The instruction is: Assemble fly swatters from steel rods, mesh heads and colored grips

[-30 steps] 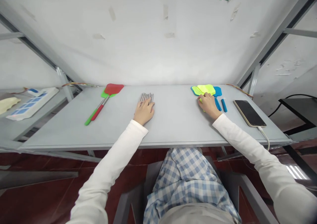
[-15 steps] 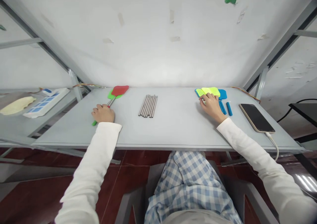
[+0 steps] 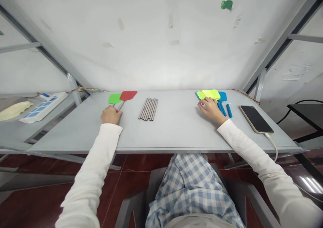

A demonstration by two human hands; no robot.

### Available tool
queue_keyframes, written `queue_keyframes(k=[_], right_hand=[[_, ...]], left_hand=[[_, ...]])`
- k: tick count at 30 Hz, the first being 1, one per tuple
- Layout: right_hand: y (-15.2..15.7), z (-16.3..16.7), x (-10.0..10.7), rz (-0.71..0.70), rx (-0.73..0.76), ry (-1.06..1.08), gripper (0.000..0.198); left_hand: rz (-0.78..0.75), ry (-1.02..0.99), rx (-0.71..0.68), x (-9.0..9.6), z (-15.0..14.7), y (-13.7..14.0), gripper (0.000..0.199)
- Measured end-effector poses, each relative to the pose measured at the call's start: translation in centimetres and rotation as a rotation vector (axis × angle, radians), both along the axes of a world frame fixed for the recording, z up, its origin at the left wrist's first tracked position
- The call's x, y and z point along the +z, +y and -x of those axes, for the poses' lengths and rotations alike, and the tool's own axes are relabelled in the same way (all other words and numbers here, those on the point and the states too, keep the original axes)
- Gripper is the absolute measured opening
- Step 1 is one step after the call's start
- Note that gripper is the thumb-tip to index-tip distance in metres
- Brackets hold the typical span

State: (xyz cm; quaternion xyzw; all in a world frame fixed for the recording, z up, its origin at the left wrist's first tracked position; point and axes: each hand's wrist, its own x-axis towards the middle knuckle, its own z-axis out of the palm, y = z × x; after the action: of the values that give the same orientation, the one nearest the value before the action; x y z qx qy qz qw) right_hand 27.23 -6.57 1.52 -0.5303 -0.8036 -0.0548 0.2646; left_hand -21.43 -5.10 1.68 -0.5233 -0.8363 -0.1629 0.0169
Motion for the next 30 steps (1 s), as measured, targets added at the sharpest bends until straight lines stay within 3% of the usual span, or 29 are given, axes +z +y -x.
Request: queue_keyframes(k=[2,5,10,12,14,18,27,30], right_hand=[[-0.2,0.2,0.2,0.029,0.033,0.086,0.025],[-0.4,0.6,0.4,0.126,0.115,0.31,0.034],[-0.3,1.5,1.2,0.512,0.262,0.886,0.062],[-0.3,1.5,1.6,0.693,0.3,1.1,0.072],[-0.4,1.3,2.1,0.764,0.297,1.252,0.067],[-0.7,0.1,2.6,0.687,0.237,1.389,0.042],[-0.3,-0.3,2.7,0.612,0.16,1.479,0.035],[-0.2,-0.2,2.5,0.53,0.145,1.446,0.037]], left_hand=[[-0.065,-0.003,-0.005,0.4,-1.3,-0.3,0.029],[-0.205,0.015,-0.139,1.1,-4.4,-1.3,0.028],[-0.314,0.134,-0.564,2.4,-11.4,-3.2,0.033],[-0.278,0.253,-0.749,2.7,-14.2,-3.7,0.035],[-0.219,0.33,-0.873,2.8,-16.6,-3.9,0.041],[-0.163,0.346,-0.955,2.9,-19.7,-3.5,0.048],[-0.246,0.403,-1.051,2.7,-25.1,-1.4,0.042],[-0.247,0.356,-1.007,2.6,-26.5,-1.7,0.046]])
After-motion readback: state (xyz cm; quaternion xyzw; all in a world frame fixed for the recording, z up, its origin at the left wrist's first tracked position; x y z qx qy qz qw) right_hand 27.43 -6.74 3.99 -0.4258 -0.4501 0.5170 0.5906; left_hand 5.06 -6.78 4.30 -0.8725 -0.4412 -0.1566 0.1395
